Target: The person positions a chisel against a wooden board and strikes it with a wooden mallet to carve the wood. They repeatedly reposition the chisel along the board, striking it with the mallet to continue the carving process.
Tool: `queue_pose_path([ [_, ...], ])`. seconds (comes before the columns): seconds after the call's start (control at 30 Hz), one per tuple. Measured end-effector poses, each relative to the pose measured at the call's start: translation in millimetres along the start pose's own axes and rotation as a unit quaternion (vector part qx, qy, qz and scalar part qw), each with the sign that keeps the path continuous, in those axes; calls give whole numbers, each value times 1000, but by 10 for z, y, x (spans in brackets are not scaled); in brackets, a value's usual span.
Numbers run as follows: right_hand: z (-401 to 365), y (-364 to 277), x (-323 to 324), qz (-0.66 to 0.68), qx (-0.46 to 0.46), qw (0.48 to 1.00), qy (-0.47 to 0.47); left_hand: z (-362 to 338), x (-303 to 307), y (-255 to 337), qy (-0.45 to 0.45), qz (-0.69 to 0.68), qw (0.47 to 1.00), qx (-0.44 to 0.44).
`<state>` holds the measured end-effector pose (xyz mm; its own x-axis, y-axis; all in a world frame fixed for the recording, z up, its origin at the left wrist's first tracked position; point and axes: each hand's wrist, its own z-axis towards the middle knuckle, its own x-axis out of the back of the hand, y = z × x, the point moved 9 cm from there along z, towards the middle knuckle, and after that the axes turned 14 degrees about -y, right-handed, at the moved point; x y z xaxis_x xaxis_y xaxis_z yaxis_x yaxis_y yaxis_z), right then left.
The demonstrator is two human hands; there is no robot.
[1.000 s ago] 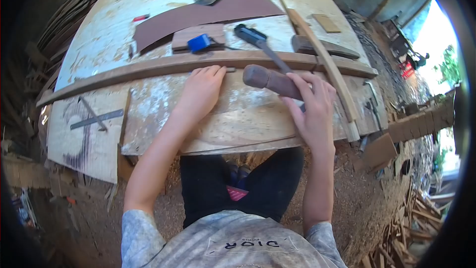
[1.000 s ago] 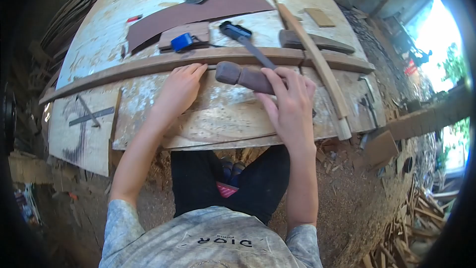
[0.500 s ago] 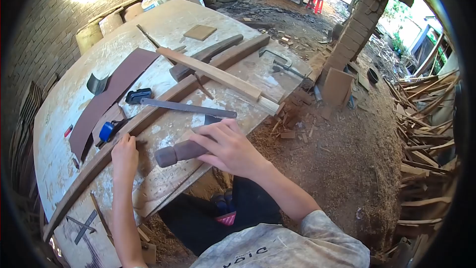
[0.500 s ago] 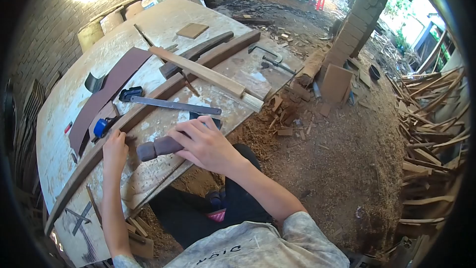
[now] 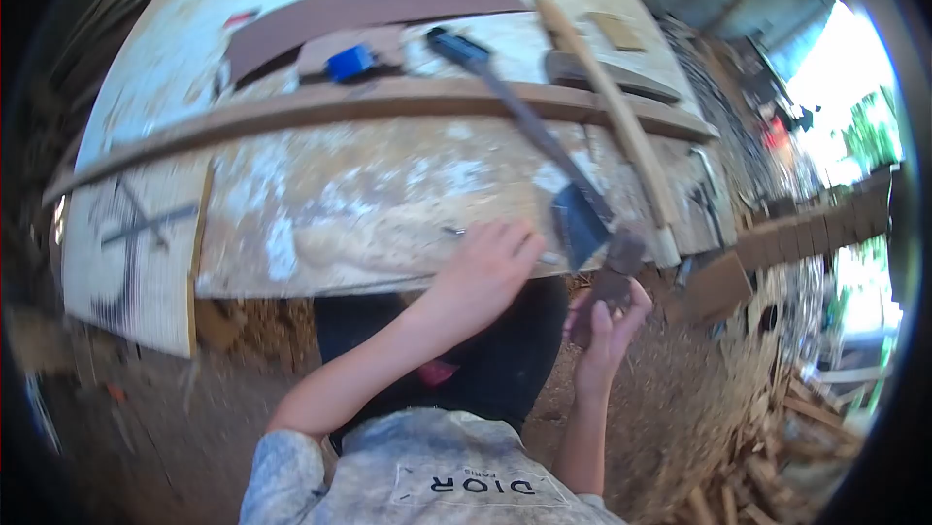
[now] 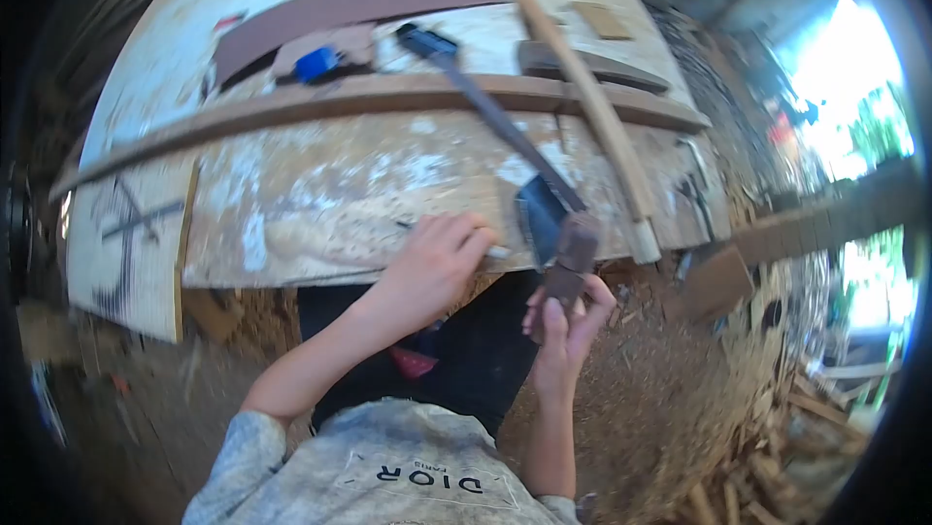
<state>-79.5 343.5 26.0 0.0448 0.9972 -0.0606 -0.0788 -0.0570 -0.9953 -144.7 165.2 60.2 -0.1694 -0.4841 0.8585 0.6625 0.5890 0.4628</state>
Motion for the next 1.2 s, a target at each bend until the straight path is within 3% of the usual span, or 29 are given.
queue_pose_path([
  [0.23, -136, 167, 5, -62, -12, 998, 23, -183, -168, -80, 89, 4, 996, 21],
  [0.47, -99, 166, -215, -70, -27, 997, 20, -113, -77, -247, 102, -14, 993, 51],
  [0.8, -67, 120, -284, -137, -63, 989, 7, -65, -2, -370, 189, -55, 978, 65],
  [1.0, 79, -149, -377, -85, -12, 995, -50, -65, -20, -360, 199, -40, 977, 71],
  [1.1, 49, -225, -259, -9, 45, 998, 53, -71, -26, -363, 202, -39, 976, 72],
  [1.13, 36, -192, -263, 26, 43, 997, 66, -62, -22, -361, 202, -39, 976, 70],
  [1.2, 17, -65, -404, -6, -9, 1000, 3, -59, -22, -370, 205, -39, 975, 75],
])
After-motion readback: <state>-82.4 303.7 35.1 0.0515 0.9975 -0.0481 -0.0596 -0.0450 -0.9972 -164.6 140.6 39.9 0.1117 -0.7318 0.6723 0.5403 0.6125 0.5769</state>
